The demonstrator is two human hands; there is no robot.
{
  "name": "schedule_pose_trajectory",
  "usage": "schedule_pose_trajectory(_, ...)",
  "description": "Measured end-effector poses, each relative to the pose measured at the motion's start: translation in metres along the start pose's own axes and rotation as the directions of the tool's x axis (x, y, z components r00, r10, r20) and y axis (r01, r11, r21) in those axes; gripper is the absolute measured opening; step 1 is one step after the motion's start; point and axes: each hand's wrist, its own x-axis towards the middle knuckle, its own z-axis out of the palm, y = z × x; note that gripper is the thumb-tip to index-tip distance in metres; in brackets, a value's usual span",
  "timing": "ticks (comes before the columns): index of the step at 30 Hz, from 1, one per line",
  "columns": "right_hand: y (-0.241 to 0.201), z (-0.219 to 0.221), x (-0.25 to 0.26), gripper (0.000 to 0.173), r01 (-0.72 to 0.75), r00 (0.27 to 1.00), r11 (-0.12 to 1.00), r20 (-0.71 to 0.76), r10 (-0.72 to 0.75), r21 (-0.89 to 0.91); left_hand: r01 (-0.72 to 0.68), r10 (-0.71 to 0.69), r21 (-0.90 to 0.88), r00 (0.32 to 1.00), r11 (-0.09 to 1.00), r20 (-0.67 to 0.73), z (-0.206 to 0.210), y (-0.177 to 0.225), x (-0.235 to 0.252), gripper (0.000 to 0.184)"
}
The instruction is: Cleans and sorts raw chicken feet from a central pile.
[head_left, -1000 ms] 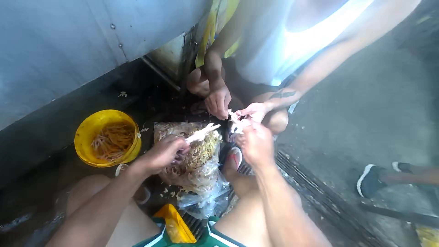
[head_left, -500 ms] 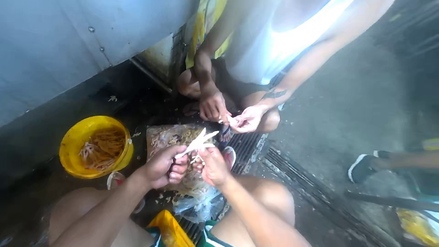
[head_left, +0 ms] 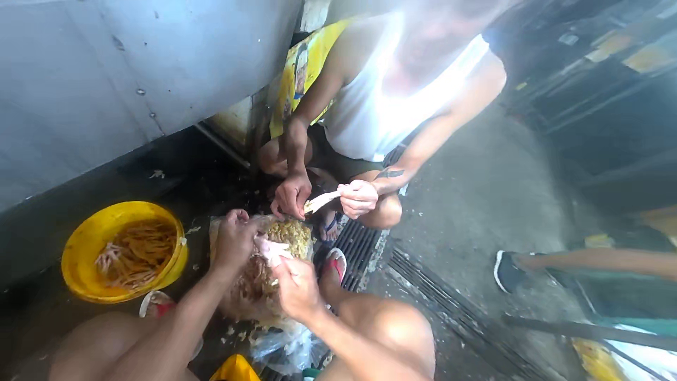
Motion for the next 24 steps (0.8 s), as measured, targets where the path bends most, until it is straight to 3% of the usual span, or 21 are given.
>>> schedule_pose_trajectory(2, -0.009, -0.014, -0.001, 0.037, 0.149, 0.987, 0.988, -0.061, -0.151, -0.025, 0.107, -0.112, -0.071, 0.991, 0.992, -0.075, -0.023, -0.004, 0.025, 0.032)
schedule_pose_trajectory(4, -0.014, -0.035, 0.0, 0.037, 0.168, 0.985, 0.986, -0.019, -0.169, -0.021, 0.127, -0.154, -0.191, 0.98, 0.973, -0.13, -0.048, 0.0, 0.037, 0.028)
schedule_pose_trajectory(8, 0.002, -0.042, 0.0, 0.032, -0.228, 0.97, 0.957, 0.129, 0.207, 0.181, -0.004, -0.012, -0.265, 0.998, 0.964, -0.06, -0.067, 0.012, 0.023, 0.024)
schedule_pose_trajectory(10, 0.006, -0.035, -0.002, 0.038, -0.361, 0.925, 0.9, 0.215, 0.312, 0.245, -0.024, 0.025, -0.233, 1.0, 0.972, 0.0, -0.063, 0.011, 0.012, 0.027)
schedule_pose_trajectory(14, 0.01, -0.024, -0.006, 0.035, -0.393, 0.907, 0.872, 0.281, 0.315, 0.293, -0.058, 0.064, -0.062, 0.994, 0.996, 0.087, -0.047, 0.01, -0.006, 0.028)
schedule_pose_trajectory(17, 0.007, -0.016, -0.006, 0.034, -0.429, 0.87, 0.878, 0.359, 0.338, 0.211, -0.14, 0.122, 0.139, 0.984, 0.98, 0.129, -0.036, 0.009, -0.014, 0.023)
schedule_pose_trajectory(21, 0.008, -0.005, -0.005, 0.028, -0.402, 0.857, 0.907, 0.4, 0.323, 0.128, -0.148, 0.122, 0.264, 0.986, 0.953, 0.115, -0.024, 0.004, -0.017, 0.016)
schedule_pose_trajectory(24, 0.004, -0.006, -0.002, 0.031, -0.36, 0.863, 0.927, 0.413, 0.29, 0.102, -0.054, 0.035, 0.3, 0.997, 0.953, 0.066, -0.022, 0.0, -0.007, 0.014)
